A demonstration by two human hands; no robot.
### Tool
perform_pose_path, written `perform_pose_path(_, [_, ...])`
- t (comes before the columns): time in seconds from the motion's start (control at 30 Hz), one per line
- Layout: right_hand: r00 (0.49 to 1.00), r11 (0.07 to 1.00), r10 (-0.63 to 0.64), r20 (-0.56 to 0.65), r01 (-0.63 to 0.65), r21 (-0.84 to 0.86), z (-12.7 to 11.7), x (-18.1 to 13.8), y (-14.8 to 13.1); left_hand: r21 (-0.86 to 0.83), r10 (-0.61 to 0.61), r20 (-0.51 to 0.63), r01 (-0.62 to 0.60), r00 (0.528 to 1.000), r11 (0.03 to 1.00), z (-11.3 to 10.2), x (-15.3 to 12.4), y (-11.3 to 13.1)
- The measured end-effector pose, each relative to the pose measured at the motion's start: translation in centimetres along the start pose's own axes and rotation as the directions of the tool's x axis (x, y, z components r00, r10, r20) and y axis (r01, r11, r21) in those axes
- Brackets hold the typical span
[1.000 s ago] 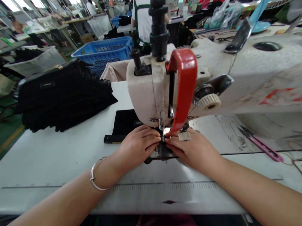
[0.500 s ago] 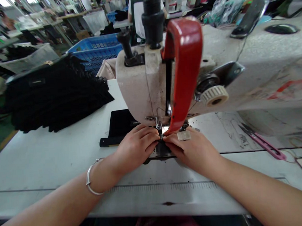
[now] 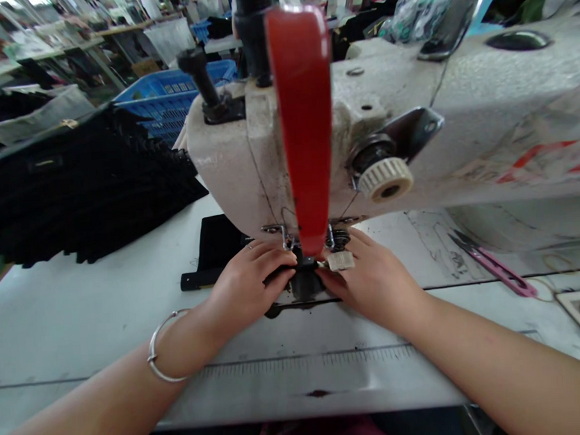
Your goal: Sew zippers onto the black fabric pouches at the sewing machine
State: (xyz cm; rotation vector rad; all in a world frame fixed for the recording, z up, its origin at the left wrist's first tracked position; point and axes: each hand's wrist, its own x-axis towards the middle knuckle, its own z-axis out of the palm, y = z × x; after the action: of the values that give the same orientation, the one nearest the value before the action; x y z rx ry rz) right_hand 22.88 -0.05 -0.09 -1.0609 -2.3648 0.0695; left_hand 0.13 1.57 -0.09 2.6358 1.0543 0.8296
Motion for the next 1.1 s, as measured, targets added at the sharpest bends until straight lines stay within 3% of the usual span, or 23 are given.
perform_pose_path(0.27, [0.995,0.996,-0.086,0.041,0.086,0.012,0.1,0.2,0.9,0.012,-0.028,0.024,0.028,0.999,1.000,-0.1,0.1,0.3])
perform_pose_path(0.47, [0.981,0.974,-0.185,0.064,0.192,-0.116,0.2,0.5,1.1,0.040,0.095,0.019,-0.096,0.995,0.995,0.1,0.3,0.3])
perform_pose_path(0.57, [0.988,0.990,-0.128,0.081,0.132,-0.051,-0.3,0.3,0.9,0.041,0.149,0.044,-0.151,0.988,0.988,0.0,0.3,0.3])
perform_pose_path(0.7, [0.999,0.997,0.024,0.024,-0.026,0.078,-0.4,0.0,0.3,0.012,0.137,0.063,-0.138,0.989,0.990,-0.2,0.3,0.3])
perform_pose_path(0.87, [0.999,0.993,-0.032,0.016,0.030,0.112,0.4,-0.2,-0.1,-0.012,0.116,0.065,-0.116,0.991,0.993,-0.3,0.3,0.5])
perform_pose_path(1.1, [0.999,0.998,-0.050,-0.010,0.050,0.027,0.6,-0.5,-0.4,0.002,0.112,0.053,-0.113,0.992,0.994,0.1,0.2,0.7])
